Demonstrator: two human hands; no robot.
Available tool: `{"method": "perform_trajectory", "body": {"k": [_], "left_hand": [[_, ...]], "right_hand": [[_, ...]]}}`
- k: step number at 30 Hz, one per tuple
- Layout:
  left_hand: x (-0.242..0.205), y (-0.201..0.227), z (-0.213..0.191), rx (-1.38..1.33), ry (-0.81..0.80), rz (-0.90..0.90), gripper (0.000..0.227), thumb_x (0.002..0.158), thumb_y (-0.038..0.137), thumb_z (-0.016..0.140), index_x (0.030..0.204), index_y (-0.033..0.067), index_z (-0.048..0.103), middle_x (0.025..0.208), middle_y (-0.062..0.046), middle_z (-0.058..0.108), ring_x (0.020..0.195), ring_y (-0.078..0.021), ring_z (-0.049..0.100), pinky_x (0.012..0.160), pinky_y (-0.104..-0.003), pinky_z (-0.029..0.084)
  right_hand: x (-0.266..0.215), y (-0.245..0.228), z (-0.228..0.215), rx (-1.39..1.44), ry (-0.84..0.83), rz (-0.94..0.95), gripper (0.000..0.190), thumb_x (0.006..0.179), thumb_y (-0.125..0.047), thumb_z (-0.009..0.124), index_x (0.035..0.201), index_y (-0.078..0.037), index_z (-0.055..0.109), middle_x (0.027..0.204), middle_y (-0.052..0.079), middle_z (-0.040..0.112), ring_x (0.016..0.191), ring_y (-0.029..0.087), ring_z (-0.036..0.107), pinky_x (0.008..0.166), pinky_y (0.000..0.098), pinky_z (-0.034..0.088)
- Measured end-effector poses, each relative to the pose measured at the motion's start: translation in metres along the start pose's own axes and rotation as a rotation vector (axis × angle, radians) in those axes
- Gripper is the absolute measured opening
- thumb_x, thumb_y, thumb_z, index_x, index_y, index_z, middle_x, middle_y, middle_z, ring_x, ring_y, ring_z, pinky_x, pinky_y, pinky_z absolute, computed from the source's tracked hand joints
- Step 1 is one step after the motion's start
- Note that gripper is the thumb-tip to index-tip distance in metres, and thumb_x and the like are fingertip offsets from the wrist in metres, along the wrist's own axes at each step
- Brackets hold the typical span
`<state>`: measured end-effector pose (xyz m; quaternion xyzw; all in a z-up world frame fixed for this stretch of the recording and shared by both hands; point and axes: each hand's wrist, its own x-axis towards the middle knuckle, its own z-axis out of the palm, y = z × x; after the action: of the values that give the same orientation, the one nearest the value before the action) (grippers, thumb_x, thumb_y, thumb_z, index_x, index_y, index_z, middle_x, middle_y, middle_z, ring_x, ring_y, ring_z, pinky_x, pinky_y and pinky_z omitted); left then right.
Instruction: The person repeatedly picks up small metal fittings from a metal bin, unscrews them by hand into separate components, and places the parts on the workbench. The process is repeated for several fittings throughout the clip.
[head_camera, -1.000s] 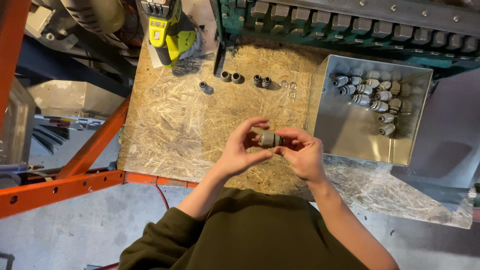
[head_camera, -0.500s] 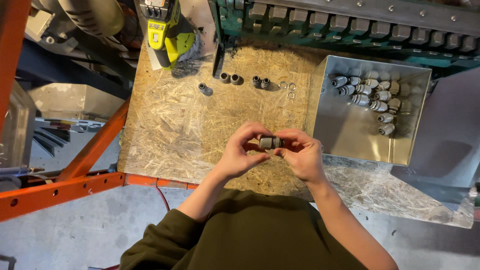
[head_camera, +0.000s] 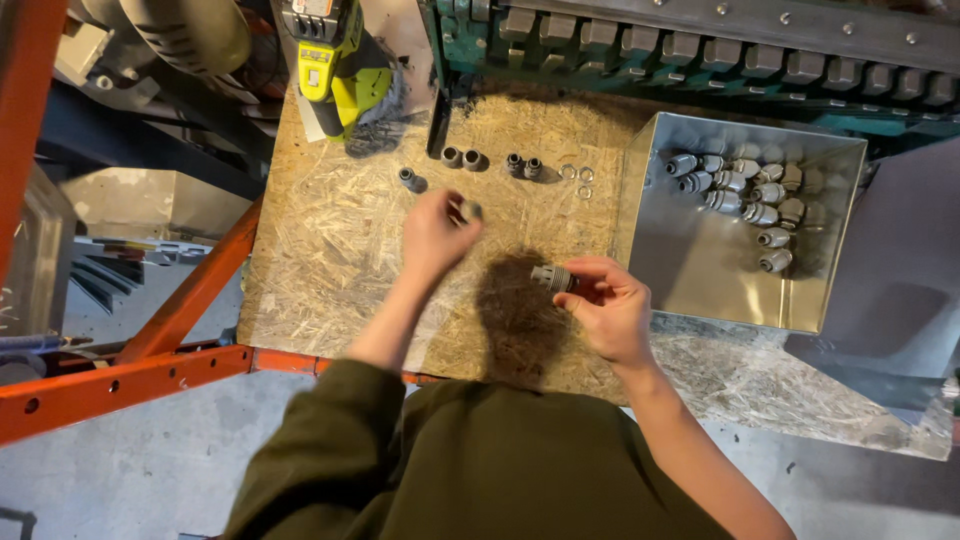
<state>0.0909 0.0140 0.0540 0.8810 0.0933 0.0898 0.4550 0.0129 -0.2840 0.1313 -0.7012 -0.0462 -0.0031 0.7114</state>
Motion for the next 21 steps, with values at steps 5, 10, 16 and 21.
{"method": "perform_trajectory", "body": {"k": [5,10,16,21], "left_hand": [[0.073,-0.063,0.005,0.498,-0.015,0.074,0.035,0.089,0.036,0.09,0.107,0.0055,0.085,0.096,-0.019,0.075,0.09,-0.0524,0.083,0.081,-0.065,0.069],[0.087,-0.025,-0.005,0.697,-0.124,0.073,0.012,0.1,0.004,0.073,0.102,0.0001,0.084,0.094,-0.021,0.076,0.091,-0.0526,0.086,0.077,-0.062,0.072],[0.105,-0.043,0.005,0.642,-0.164,0.029,0.014,0.102,0.012,0.076,0.102,0.0001,0.082,0.097,-0.022,0.078,0.092,-0.0559,0.085,0.08,-0.064,0.072],[0.102,-0.047,0.002,0.617,-0.163,0.045,0.028,0.1,0.019,0.085,0.114,-0.0034,0.076,0.108,-0.028,0.077,0.098,-0.0601,0.083,0.086,-0.068,0.071]], "right_hand": [[-0.006,0.003,-0.001,0.017,0.016,0.03,0.046,0.081,0.002,0.107,0.123,0.003,0.089,0.122,0.016,0.083,0.101,0.014,0.076,0.085,0.0324,0.07],[-0.01,0.021,-0.017,0.042,0.062,0.076,0.046,0.079,0.007,0.106,0.121,0.006,0.088,0.12,0.019,0.083,0.097,0.02,0.081,0.086,0.037,0.072],[-0.008,0.02,-0.021,0.012,0.057,0.091,0.046,0.08,0.006,0.107,0.121,0.007,0.088,0.118,0.018,0.082,0.095,0.019,0.081,0.085,0.035,0.072],[-0.004,0.019,-0.016,0.032,0.07,0.116,0.045,0.081,0.004,0.107,0.122,0.006,0.089,0.117,0.018,0.083,0.096,0.019,0.08,0.086,0.0354,0.072]]}}
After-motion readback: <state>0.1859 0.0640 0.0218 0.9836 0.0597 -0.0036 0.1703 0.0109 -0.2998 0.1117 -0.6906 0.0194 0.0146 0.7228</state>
